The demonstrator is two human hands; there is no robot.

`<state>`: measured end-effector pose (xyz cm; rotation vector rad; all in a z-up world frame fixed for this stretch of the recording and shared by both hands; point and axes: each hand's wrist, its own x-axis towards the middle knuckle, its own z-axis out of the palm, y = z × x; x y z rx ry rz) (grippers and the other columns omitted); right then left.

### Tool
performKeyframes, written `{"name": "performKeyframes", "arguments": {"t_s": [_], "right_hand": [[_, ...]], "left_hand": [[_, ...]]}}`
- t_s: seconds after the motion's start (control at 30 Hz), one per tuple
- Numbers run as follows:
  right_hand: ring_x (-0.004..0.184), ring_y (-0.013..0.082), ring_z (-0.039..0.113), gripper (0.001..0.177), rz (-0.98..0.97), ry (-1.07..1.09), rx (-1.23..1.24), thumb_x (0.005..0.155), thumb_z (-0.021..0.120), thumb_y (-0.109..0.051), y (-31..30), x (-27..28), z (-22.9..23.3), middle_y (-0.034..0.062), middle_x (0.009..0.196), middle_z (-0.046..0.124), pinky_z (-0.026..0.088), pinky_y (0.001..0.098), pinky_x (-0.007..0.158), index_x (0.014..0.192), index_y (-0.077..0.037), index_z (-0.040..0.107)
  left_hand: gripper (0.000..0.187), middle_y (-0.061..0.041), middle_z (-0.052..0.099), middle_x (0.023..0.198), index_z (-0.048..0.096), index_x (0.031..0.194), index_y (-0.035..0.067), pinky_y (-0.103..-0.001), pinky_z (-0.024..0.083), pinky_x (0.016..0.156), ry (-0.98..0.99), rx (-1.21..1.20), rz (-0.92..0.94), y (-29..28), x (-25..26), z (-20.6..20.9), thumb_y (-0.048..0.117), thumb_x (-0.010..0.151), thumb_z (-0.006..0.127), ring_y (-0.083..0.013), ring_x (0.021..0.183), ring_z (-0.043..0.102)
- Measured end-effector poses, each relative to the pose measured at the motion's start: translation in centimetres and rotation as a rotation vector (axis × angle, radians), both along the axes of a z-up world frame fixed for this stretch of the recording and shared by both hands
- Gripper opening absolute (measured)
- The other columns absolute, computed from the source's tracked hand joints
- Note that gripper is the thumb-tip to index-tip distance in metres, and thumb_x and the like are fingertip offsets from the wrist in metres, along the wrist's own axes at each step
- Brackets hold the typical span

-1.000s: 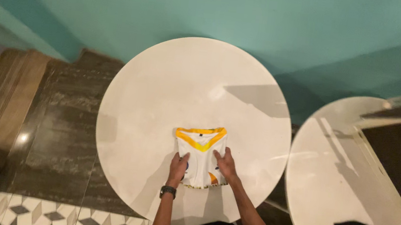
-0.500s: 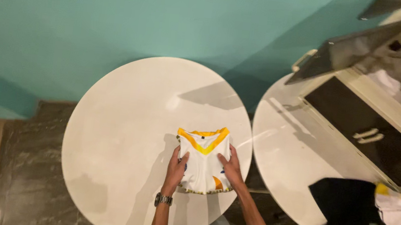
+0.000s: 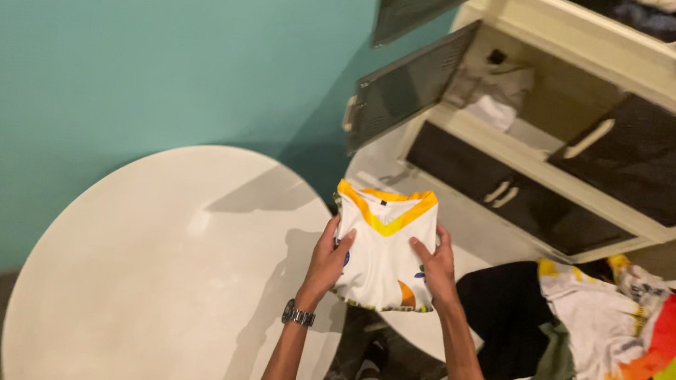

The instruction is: The person folds a jersey on a white table, places it into a cabinet, and then begins folding a second jersey on the same table.

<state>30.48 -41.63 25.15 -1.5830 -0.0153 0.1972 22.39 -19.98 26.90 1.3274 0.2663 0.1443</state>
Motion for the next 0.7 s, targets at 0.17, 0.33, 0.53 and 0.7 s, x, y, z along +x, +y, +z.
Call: {"name": "performKeyframes", "arguments": {"t_s": [0.17, 0.33, 0.53, 0.7], "right_hand": [[0.091, 0.0262, 0.069, 0.097, -0.102, 0.048, -0.022, 0.087, 0.071, -0.010, -4.5, 5.0, 4.9, 0.0279, 0.117, 0.068, 0.056, 0.0372, 0.080, 0.165, -0.013, 0.013], [0.099, 0.0202, 0.071, 0.102, -0.061, -0.030, -0.046, 0.086, 0.071, -0.007, -7.8, 11.4, 8.6, 0.0206, 0.131, 0.065, 0.058, 0.0320, 0.084, 0.166, -0.013, 0.008], [0.136, 0.0273, 0.044, 0.110, 0.018, -0.208, -0.110, 0.086, 0.074, -0.008, -11.3, 18.9, 8.0, 0.0257, 0.160, 0.034, 0.039, 0.0335, 0.108, 0.166, -0.010, -0.001], [0.158, 0.0247, 0.014, 0.118, 0.000, -0.207, -0.168, 0.081, 0.076, -0.018, -12.8, 22.1, 6.3, 0.0213, 0.171, 0.007, 0.022, 0.0291, 0.122, 0.162, -0.005, -0.009]], "left_hand": [[0.056, -0.015, 0.065, 0.096, 0.048, 0.154, 0.010, -0.034, 0.047, 0.070, 0.078, 0.136, -0.021, -4.7, 5.7, 3.4, 0.027, 0.102, 0.058, -0.0177, 0.077, 0.053], [0.053, -0.012, 0.065, 0.132, 0.047, 0.148, 0.002, -0.030, 0.047, 0.100, -0.243, 0.125, 0.028, -8.7, 11.7, 3.7, 0.027, 0.103, 0.059, -0.0159, 0.115, 0.061], [0.051, -0.014, 0.063, 0.137, 0.047, 0.147, -0.001, -0.030, 0.045, 0.105, -0.331, 0.130, 0.059, -11.7, 17.3, 4.1, 0.024, 0.104, 0.058, -0.0180, 0.122, 0.059], [0.051, -0.012, 0.063, 0.136, 0.046, 0.148, 0.001, -0.029, 0.046, 0.102, -0.294, 0.074, 0.028, -12.5, 18.8, 5.5, 0.024, 0.103, 0.057, -0.0165, 0.119, 0.060]]}}
